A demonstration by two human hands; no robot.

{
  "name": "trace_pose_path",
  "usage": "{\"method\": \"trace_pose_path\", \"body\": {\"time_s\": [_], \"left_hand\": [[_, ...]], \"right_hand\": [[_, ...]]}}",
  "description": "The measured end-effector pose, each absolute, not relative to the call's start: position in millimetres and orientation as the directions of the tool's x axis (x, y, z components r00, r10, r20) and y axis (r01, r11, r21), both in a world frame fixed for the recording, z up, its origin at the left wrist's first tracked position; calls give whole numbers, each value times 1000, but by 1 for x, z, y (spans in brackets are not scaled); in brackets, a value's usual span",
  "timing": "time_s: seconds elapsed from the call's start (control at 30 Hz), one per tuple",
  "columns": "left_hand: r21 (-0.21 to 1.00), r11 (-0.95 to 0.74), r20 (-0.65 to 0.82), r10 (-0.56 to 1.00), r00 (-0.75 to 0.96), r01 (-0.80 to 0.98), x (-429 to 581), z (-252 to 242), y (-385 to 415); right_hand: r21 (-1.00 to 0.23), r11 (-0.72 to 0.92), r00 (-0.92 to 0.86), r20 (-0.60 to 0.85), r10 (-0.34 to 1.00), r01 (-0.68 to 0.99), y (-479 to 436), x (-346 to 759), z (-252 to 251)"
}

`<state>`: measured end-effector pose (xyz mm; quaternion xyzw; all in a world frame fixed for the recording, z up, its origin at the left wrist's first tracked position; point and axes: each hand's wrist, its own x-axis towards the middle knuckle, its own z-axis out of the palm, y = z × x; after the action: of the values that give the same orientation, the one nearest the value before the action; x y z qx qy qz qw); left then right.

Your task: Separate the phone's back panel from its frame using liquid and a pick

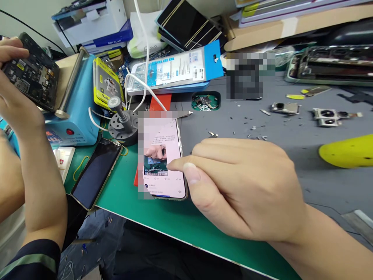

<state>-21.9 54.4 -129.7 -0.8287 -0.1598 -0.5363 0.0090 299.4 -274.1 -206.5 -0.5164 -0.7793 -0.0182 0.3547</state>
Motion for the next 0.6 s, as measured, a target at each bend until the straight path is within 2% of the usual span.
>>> {"method": "trace_pose_path", "body": {"time_s": [0.2,0.37,0.5,0.6], "left_hand": [[252,-926,872,344,349,282,-19,-129,50],[213,-938,888,303,345,275,-19,-130,50],[243,-932,877,329,350,268,-20,-129,52],[222,-936,881,312,355,272,-20,-129,51]], "right_hand": [[-329,477,-229,573,787,815,-274,301,-206],[-327,487,-236,577,782,810,-273,300,-205],[-333,490,-233,582,779,806,-273,300,-206],[-324,500,-245,586,772,803,-273,301,-207]]}}
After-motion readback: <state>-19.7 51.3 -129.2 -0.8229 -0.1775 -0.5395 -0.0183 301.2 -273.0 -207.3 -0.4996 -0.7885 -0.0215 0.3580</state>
